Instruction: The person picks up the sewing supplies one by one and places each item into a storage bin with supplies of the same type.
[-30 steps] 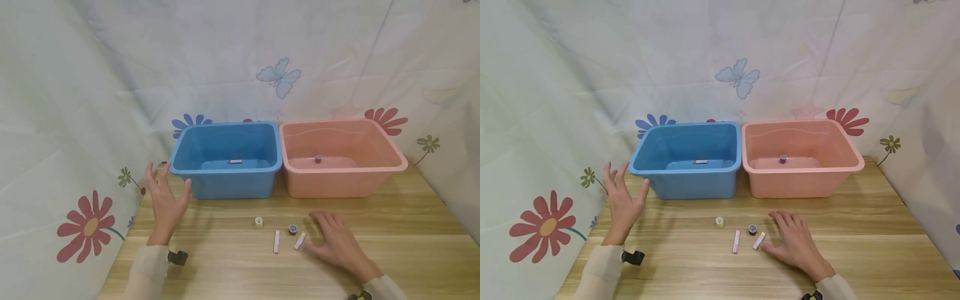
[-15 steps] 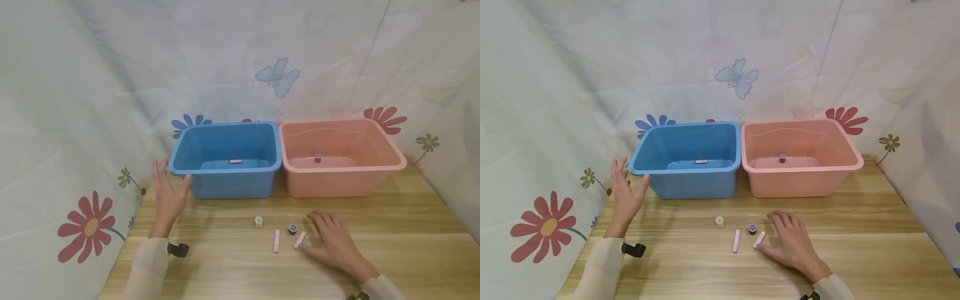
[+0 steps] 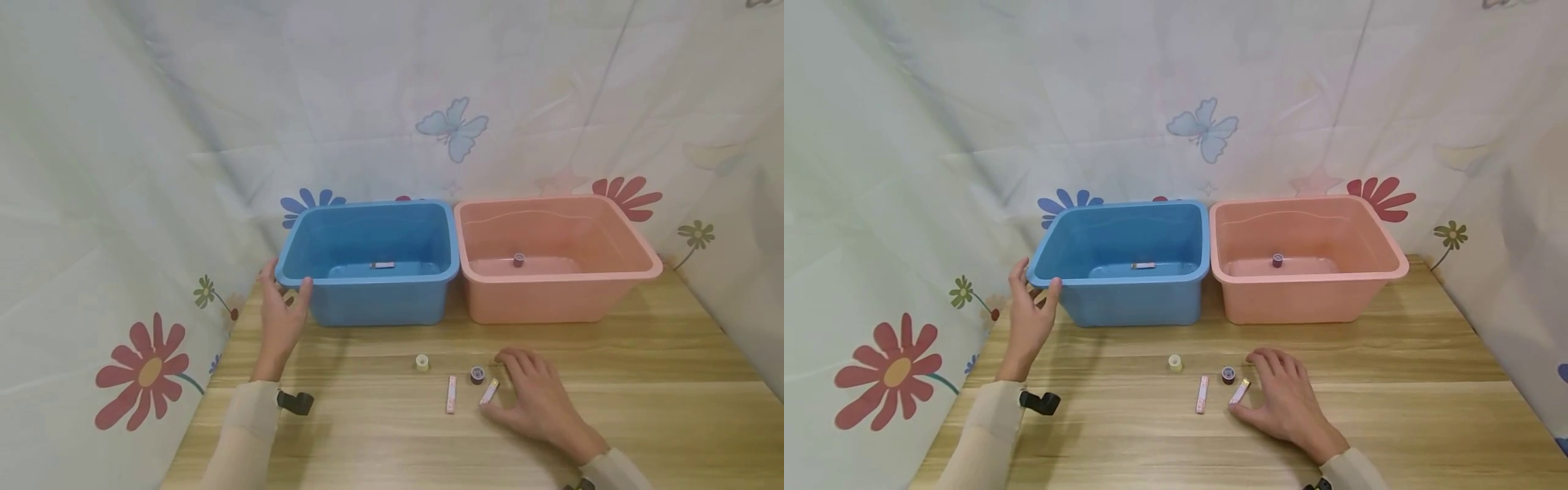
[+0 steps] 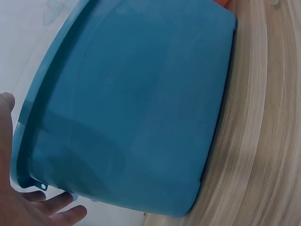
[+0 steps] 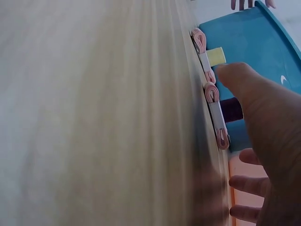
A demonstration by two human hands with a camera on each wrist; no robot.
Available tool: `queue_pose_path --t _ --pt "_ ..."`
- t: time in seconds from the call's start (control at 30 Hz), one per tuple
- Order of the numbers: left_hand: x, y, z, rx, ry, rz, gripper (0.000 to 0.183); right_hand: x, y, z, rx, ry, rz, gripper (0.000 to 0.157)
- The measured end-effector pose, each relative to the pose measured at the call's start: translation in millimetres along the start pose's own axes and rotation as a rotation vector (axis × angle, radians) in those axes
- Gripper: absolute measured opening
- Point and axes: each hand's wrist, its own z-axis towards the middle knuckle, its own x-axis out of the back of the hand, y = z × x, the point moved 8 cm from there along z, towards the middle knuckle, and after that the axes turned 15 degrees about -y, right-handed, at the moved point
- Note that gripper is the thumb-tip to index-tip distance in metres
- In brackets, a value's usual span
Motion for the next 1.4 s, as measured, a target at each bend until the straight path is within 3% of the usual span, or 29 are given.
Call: queue_pose_path --t 0.33,0.77,1.4 --pt "-1.0 -3.5 -0.1 0.004 0.009 0.003 0.073 -4.2 -2.1 1.3 -0.013 -0.002 -0.015 0.08" --pt "-1.9 -13.6 0.3 0.092 0.011 0.01 0.081 -8.4 0.0 2.8 -0.013 0.005 -0.037 0.074" --pt "-3.9 -12.2 -0.3 0.069 0.024 0.014 0.079 -8.7 1.6 2.5 -0.011 -0.023 -0.02 0.053"
